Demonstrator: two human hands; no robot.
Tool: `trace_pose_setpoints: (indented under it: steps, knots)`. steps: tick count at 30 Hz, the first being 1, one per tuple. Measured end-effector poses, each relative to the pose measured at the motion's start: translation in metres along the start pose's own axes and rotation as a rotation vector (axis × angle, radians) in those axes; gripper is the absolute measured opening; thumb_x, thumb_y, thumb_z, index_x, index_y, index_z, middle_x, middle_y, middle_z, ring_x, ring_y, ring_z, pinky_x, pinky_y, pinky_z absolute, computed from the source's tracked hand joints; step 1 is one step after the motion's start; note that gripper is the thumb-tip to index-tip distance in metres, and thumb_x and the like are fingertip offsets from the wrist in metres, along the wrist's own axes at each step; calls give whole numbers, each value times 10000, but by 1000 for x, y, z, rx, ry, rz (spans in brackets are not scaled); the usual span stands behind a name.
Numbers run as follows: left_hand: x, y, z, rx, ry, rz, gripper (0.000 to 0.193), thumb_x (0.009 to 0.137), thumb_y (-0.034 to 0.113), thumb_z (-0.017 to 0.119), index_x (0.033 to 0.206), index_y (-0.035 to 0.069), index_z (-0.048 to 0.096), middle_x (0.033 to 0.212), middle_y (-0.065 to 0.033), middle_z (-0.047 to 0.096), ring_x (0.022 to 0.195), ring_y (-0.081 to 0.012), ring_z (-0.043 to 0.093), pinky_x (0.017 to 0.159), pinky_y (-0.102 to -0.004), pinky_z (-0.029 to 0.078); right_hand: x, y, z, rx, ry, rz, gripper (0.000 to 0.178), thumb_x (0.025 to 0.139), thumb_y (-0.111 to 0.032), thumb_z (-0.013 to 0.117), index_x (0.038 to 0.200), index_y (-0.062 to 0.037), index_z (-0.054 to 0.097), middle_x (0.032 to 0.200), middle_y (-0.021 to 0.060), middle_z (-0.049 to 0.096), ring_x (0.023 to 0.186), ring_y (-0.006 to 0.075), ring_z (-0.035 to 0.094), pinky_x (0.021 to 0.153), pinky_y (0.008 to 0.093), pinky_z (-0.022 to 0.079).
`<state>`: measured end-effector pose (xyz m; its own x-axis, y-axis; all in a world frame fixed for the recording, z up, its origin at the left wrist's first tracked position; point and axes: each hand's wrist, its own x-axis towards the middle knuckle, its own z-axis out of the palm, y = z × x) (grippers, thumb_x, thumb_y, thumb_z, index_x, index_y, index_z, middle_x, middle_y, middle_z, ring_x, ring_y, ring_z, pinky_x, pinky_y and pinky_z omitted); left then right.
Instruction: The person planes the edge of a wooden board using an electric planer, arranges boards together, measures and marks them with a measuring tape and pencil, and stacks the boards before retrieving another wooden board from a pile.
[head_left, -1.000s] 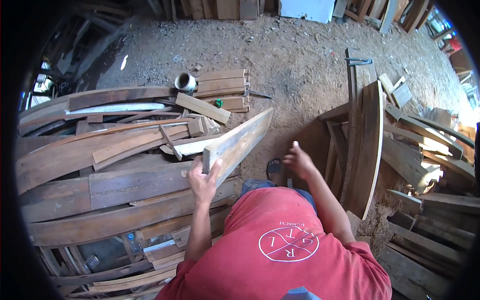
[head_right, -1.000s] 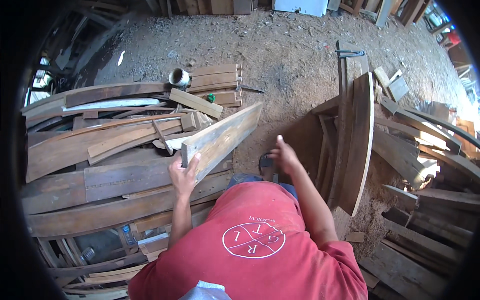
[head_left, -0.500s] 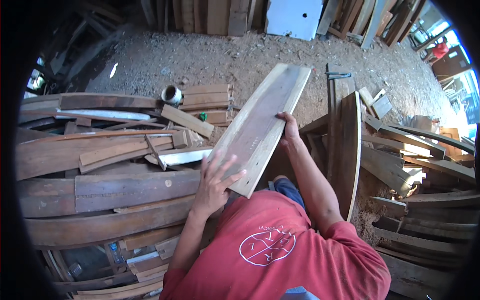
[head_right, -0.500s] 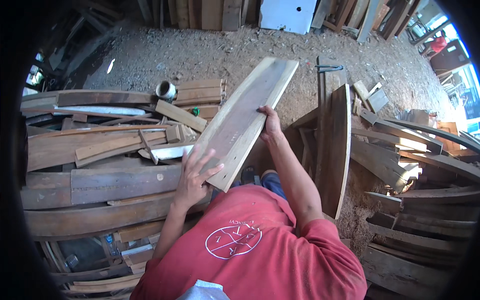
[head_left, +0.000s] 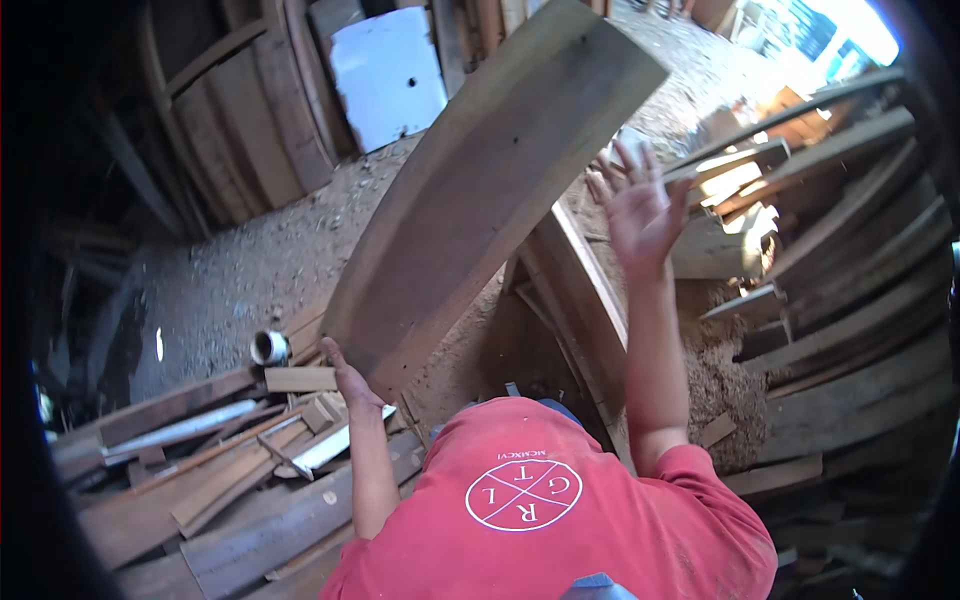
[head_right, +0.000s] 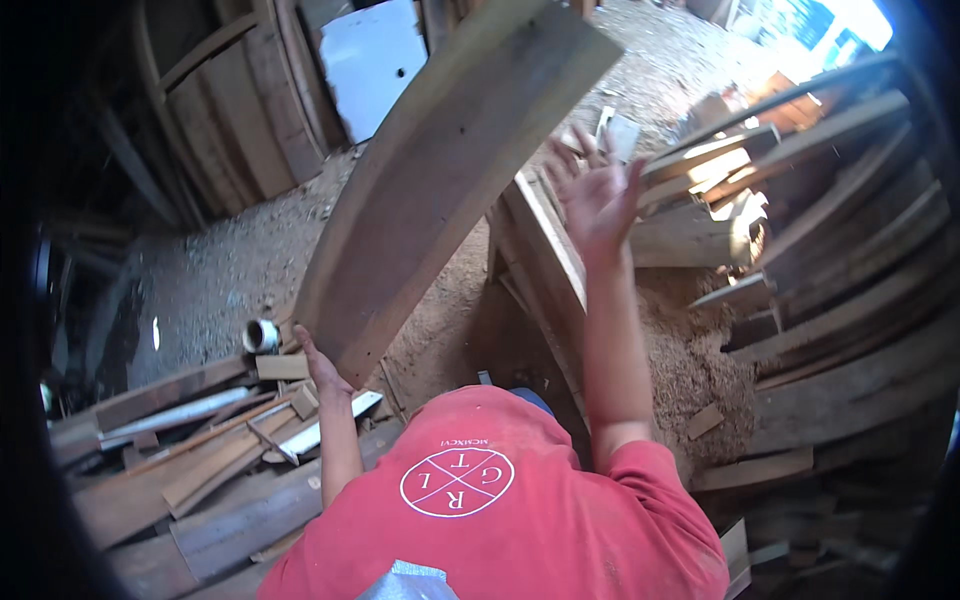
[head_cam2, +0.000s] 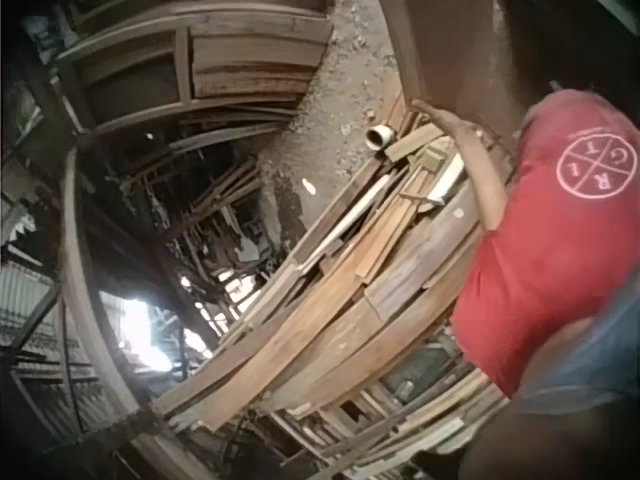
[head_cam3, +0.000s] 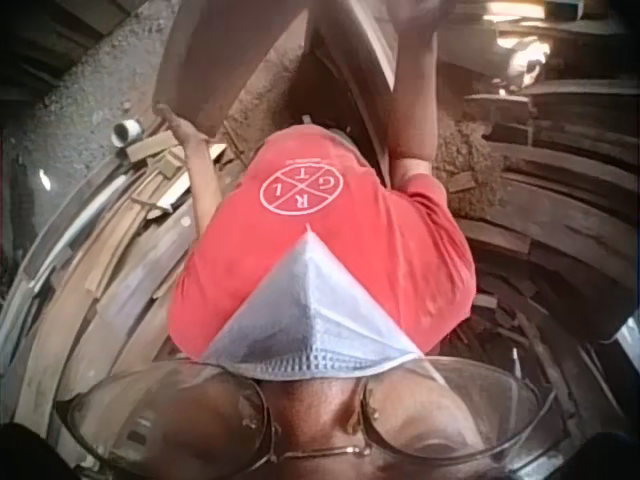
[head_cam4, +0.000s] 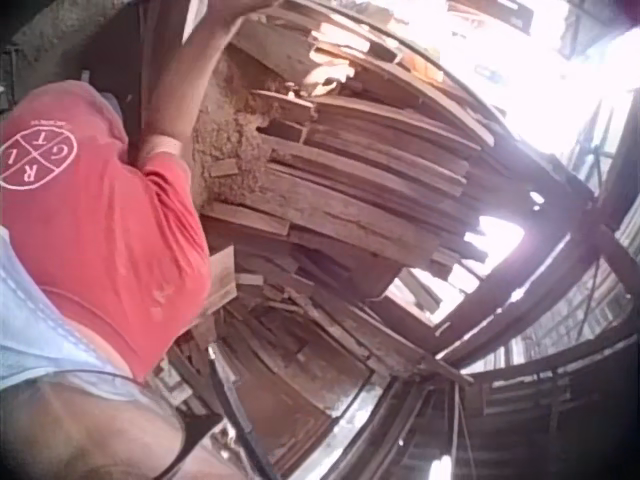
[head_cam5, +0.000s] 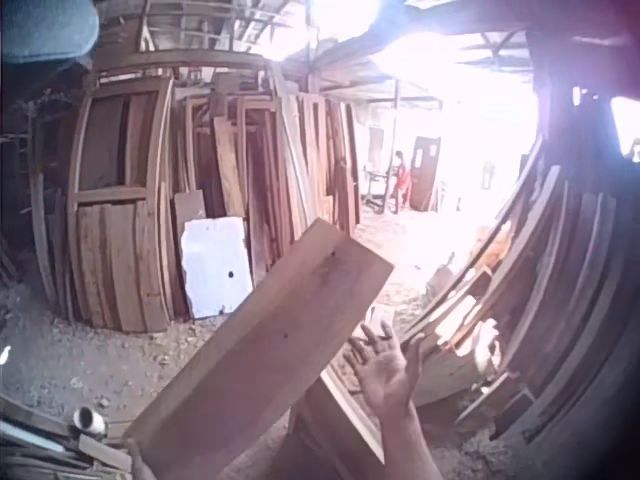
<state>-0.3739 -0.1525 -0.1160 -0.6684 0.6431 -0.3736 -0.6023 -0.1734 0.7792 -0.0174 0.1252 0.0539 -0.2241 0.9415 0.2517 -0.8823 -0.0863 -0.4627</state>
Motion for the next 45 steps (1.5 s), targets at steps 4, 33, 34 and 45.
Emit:
trace_pose_setpoints:
  steps: [4, 33, 34, 45]
  knots:
    - [56, 6, 23, 212, -72, 223, 790, 977, 643, 599, 1422, -7, 532, 1368, -112, 617, 1234, -234, 599, 1082, -399, 469, 16, -81, -97, -429, 312, 1, 720, 906, -524, 723, 1430, -80, 510, 1401, 155, 558, 1343, 307, 494, 1039, 444, 477]
    - [322, -241, 477, 167, -1085, 77, 789, 1070, 663, 156, 1349, 40, 554, 1405, -190, 556, 1235, -343, 587, 1134, -506, 439, -391, 4, -242, -1174, 1200, -592, 401, 893, -124, 804, 1252, -3, 672, 1175, 60, 719, 1097, 140, 644, 981, 309, 497]
    - [324, -248, 477, 180, -1063, 251, 763, 1073, 655, 148, 1276, 50, 566, 1356, -175, 586, 1182, -341, 612, 1120, -502, 450, -393, 4, -253, -1172, 1160, -595, 382, 891, -126, 805, 1232, -9, 678, 1146, 50, 722, 1070, 133, 649, 964, 302, 500]
    - [277, -273, 437, 263, -1058, 677, 830, 1096, 632, 198, 1423, -58, 523, 1373, -164, 593, 1284, -257, 507, 1138, -360, 336, -399, 14, -310, -1718, 1279, -1015, 465, 1009, -225, 663, 1383, 35, 571, 1330, 90, 619, 1216, 195, 578, 1085, 334, 402]
